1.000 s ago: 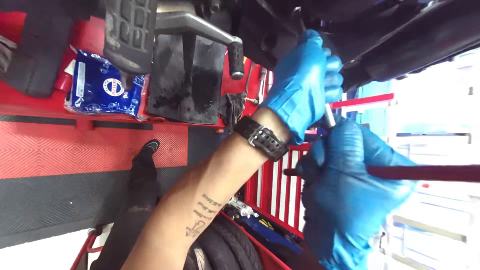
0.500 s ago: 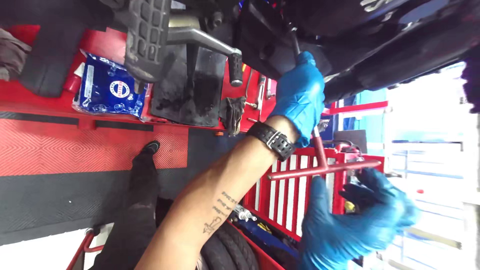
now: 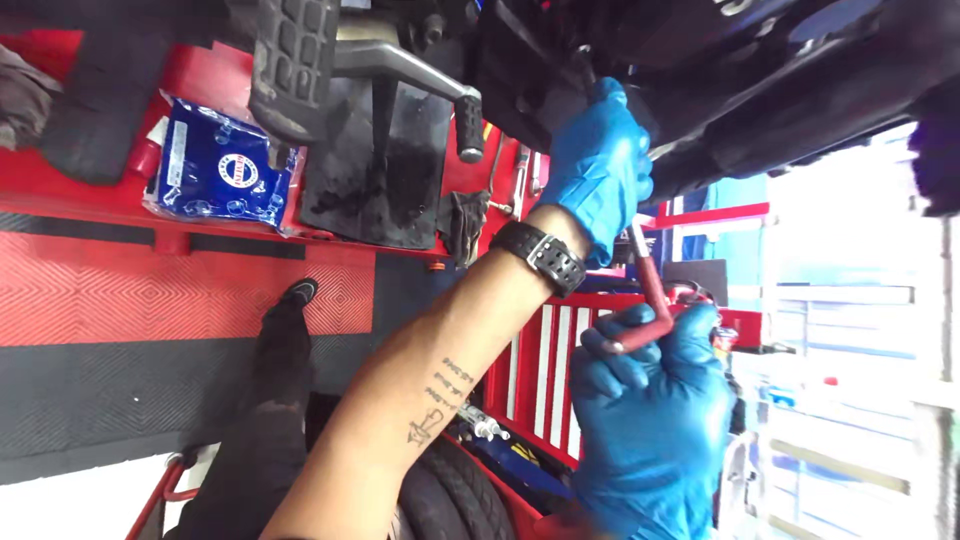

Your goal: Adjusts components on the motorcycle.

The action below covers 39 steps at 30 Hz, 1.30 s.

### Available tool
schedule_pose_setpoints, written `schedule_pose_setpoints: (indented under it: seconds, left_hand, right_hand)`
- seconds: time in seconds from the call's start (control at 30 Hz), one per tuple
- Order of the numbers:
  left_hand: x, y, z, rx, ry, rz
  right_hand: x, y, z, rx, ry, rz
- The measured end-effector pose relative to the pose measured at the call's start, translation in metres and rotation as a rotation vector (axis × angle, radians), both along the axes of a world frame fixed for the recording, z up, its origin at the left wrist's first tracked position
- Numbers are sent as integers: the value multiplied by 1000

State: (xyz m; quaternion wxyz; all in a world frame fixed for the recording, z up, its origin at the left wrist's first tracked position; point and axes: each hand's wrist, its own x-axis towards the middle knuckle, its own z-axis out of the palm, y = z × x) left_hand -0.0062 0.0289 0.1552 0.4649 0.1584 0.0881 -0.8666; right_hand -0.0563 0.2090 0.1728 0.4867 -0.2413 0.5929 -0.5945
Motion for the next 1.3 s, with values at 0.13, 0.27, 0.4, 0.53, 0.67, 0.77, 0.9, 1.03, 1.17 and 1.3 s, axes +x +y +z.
schedule_pose_setpoints:
  seconds: [0.13,0.27,0.4,0.53,0.67,0.77,0.9,1.03,1.17,1.3]
  left_hand:
    - [3,-2,-1,-1,-28,-27]
    - [4,1,-2,4,-36,-23]
    - [7,-2,-1,12,2,-13]
    - [3,-5,-4,-14,61,30]
    - [-5,-3,-3,-14,-2,31]
    - [-3,-5,-2,9,-45,10]
    - [-3,-4,-2,-3,-23,17]
    - [-4,-6,-5,-2,39,51]
    - [-9,-7,-5,11,-7,34]
    - [-7,-9,-3,22,-46,22]
  right_hand:
    - [-12,28,-9,-119,898,-19]
    - [-36,32,-9,-239,1895,126]
    - [-33,7,-21,-448,1591,72]
    - [2,2,-4,-178,366,-7]
    - [-10,14,-7,-129,260,-26]
    - [-23,30,-26,-226,1320,-87]
    - [-32,15,-28,-287,1678,-55]
    - [3,-1,-4,5,625,-96]
    - [-19,12,-2,0,97,100]
    - [-38,35,-19,-176,1481,-29]
